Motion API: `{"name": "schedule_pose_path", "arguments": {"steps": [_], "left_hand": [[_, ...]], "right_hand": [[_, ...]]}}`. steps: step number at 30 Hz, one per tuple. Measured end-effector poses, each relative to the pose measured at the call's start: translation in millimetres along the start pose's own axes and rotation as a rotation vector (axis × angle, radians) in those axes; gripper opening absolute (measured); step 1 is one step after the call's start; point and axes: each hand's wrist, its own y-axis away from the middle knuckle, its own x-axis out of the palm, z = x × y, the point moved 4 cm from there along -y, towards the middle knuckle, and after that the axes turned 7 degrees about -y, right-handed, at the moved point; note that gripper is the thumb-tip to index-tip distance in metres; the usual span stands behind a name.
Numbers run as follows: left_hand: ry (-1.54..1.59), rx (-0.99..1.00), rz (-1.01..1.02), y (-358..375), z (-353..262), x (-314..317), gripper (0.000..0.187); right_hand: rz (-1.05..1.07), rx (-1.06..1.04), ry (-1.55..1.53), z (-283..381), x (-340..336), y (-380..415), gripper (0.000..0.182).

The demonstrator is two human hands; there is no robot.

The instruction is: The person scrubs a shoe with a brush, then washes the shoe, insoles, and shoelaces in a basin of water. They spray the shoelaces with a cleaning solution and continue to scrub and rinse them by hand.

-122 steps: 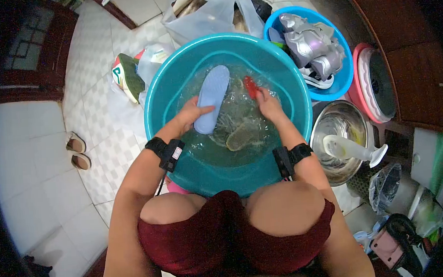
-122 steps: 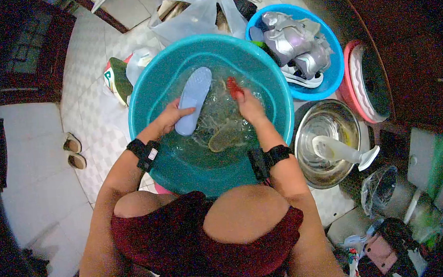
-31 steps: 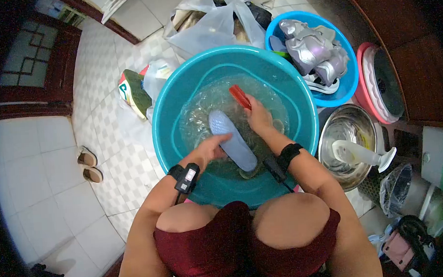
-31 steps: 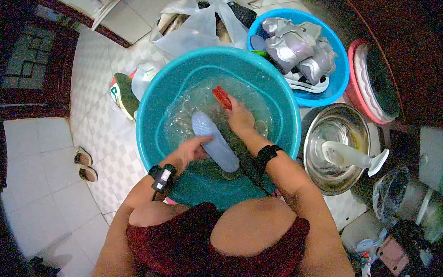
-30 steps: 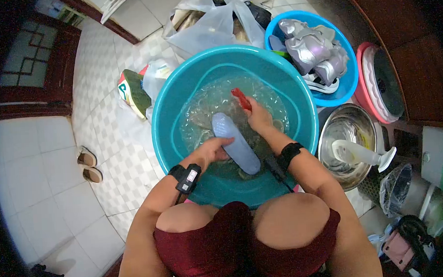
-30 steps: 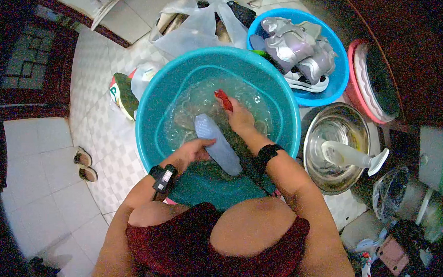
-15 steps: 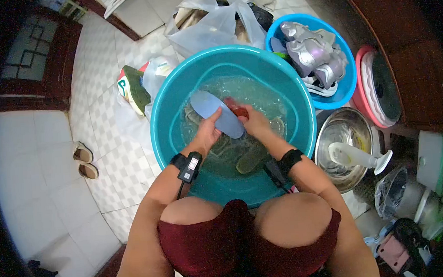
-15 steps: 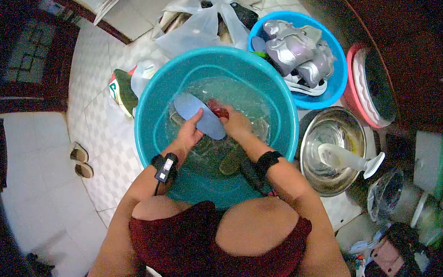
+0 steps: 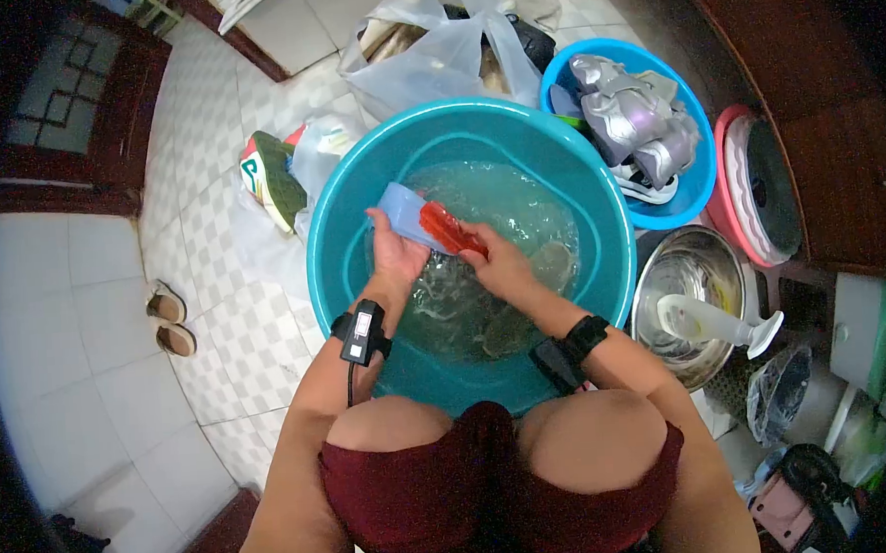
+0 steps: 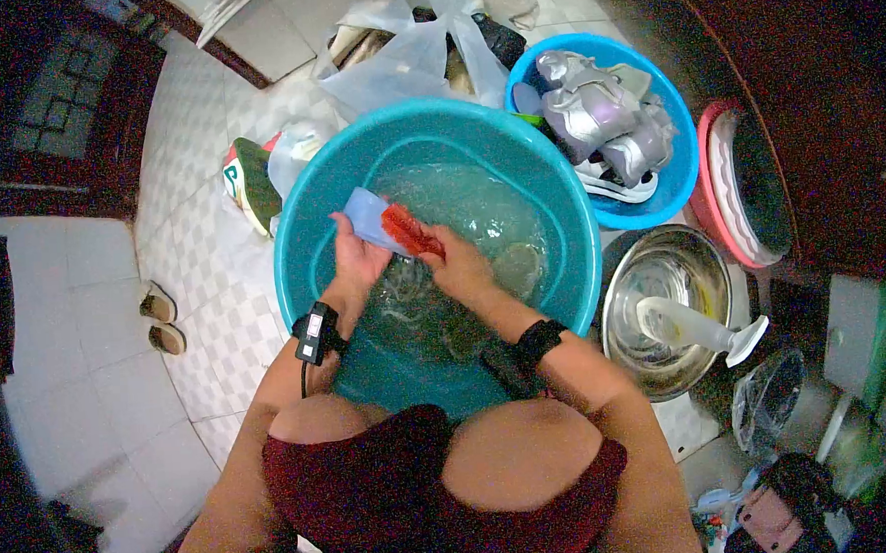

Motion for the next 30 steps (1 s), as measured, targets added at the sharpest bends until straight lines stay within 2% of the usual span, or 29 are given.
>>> {"name": "schedule_pose_path", "arguments": {"steps": [3,6,8,10,11,14,15,17,20,21,24,27,30], "left_hand": [[-0.193,0.003,-0.117,-6,34,-24,0.056],[-0.087,-0.123,0.003,-4,39,-16,0.05],[-0.079,-0.056,0.018,-5,26,-4,0.051],[0.01,-0.006,0.043,-4,8,4,0.053],[-0.043,0.034,0.023,-3,-1,7,0.051],[-0.162,0.02,-0.015,-15,8,-28,0.045],[-0.182,0.026,-0.077,-8,6,-24,0.034],[-0.278,0.069,-0.13,-7,-2,-32,0.038],[-0.39,0.108,-0.208,-10,4,-45,0.04],[-0.426,0.119,-0.228,-14,5,-47,0.04],[-0.476,0.027,-0.267,-18,10,-55,0.04],[-0.101,-0.182,-0.252,-25,15,-64,0.035],[-0.23,0.012,-0.148,4,6,-8,0.037]], "right_hand": [[0.019,0.001,0.093,12,10,1,0.041],[0.008,-0.052,0.16,27,8,1,0.04],[-0.042,-0.158,0.098,28,3,1,0.04],[-0.023,-0.118,0.002,7,2,-2,0.039],[-0.015,-0.101,-0.042,-4,0,-5,0.039],[0.041,0.021,0.049,-11,-8,3,0.037],[-0.042,0.078,0.111,-19,-17,2,0.037],[-0.204,0.198,0.235,-41,-34,-2,0.036],[-0.363,0.258,0.122,-69,-38,-12,0.036],[-0.314,0.148,-0.015,-103,-18,-23,0.036],[-0.15,-0.138,-0.246,-27,4,-1,0.037],[0.073,0.032,0.061,9,6,12,0.037],[-0.038,0.105,-0.055,-20,0,3,0.036]]}}
